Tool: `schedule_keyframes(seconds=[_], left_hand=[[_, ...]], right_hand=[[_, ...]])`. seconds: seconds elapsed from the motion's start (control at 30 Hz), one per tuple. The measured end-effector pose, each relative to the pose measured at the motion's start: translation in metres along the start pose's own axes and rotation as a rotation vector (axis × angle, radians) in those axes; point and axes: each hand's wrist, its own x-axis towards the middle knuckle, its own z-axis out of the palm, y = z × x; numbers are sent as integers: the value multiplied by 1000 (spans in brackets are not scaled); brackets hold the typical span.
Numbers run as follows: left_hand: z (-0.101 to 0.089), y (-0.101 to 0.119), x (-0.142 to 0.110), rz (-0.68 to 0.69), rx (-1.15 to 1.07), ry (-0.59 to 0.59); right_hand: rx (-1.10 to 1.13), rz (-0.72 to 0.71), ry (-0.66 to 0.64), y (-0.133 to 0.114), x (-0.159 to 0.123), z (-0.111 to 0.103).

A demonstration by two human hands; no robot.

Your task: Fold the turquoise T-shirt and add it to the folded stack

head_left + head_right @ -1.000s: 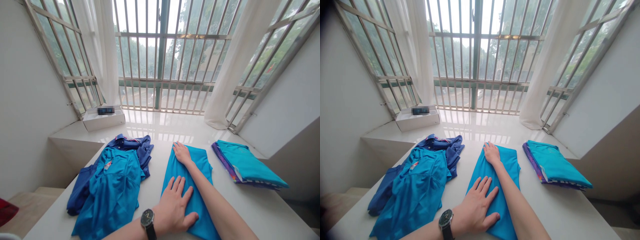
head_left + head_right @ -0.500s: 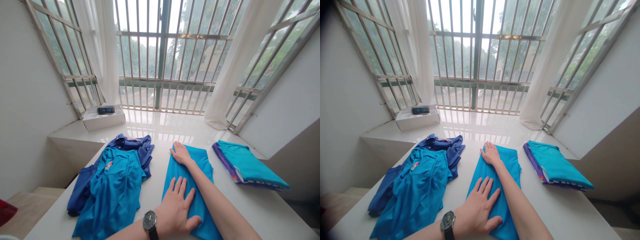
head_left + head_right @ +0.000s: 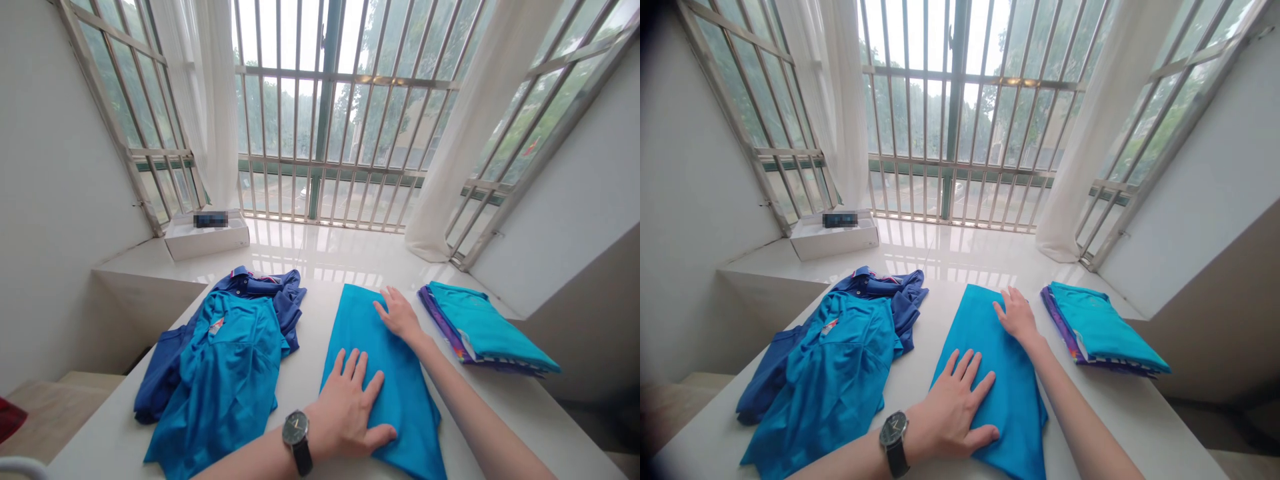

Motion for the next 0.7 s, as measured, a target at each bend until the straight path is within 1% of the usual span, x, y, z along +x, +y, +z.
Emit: schedule_keyframes(seconds=[0.1,0.17,0.3,0.43,0.57,0.7], left_hand=[[-2,0,1,16,26,-4],[-5,1,0,69,47,-9],[-9,9,-2,223,65,6],[-4,15,-2,329,100,7],[0,14,-1,343,79,-7],[1,13,0,332,22,-36]], right_hand=[[-92,173,-145,11,-15,3],[-87,225,-177,14,-19,8],[-80,217,-181,16,-18,12],[-76,193,-196,18,-16,12],[-86,199,-191,18,-17,11],[-86,170,-207,8,-12,11]])
